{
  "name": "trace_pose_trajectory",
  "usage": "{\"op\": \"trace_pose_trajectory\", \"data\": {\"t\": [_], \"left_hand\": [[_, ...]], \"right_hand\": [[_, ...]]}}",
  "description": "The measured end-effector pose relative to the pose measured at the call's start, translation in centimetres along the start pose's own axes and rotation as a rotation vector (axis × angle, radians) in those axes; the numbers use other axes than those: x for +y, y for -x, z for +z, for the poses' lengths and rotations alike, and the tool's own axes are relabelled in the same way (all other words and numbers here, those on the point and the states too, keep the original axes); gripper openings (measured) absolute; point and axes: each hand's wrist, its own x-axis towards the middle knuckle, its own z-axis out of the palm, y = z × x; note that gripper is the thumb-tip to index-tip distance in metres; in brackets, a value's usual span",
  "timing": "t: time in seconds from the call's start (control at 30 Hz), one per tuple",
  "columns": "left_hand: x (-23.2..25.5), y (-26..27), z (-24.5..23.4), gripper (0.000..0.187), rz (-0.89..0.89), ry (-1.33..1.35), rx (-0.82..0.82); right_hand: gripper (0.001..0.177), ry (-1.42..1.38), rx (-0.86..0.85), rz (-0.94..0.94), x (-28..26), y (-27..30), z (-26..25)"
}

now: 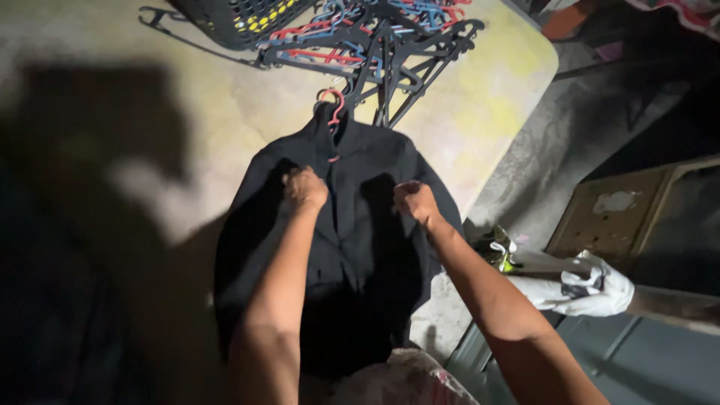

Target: The person folds a black jacket on a table, places it on a pink hanger, and hangs it in a wardrobe. The person then retrieves a striped shirt from a laundry basket and places it on a blue hanger.

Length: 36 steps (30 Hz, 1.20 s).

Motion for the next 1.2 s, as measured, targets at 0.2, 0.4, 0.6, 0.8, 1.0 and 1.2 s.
{"op": "trace_pose_trajectory", "data": {"t": [0.2,0.4,0.6,0.8,1.0,1.2], "left_hand": [[-0.8,-7.9,3.9,0.034,0.137,-0.112,0.187],[-0.4,-13.3,5.6,0.05,0.227,-0.263,0.215],[-1.4,-13.6,4.2,0.054,0.176,-0.378,0.05],[-4.0,-11.7,1.7,0.041,0.331,0.066,0.079],[-3.0,-3.7,-5.5,0.035,0.379,0.29,0.158],[-0.5,6.4,-13.2,0.03,0.532,0.345,0.433]], "right_hand": [[0.021,0.044,-0.096,-0.067,2.9,-3.9,-2.1],[0.024,0.048,0.013,0.11,0.4,-3.4,-2.1],[0.021,-0.008,0.001,0.095,-0.8,-1.9,-2.1],[0.019,0.013,0.019,0.084,0.7,-1.9,-1.7],[0.019,0.172,0.122,-0.344,-4.7,1.7,1.4],[0.054,0.248,0.304,-0.692,-18.1,12.5,6.8]]}}
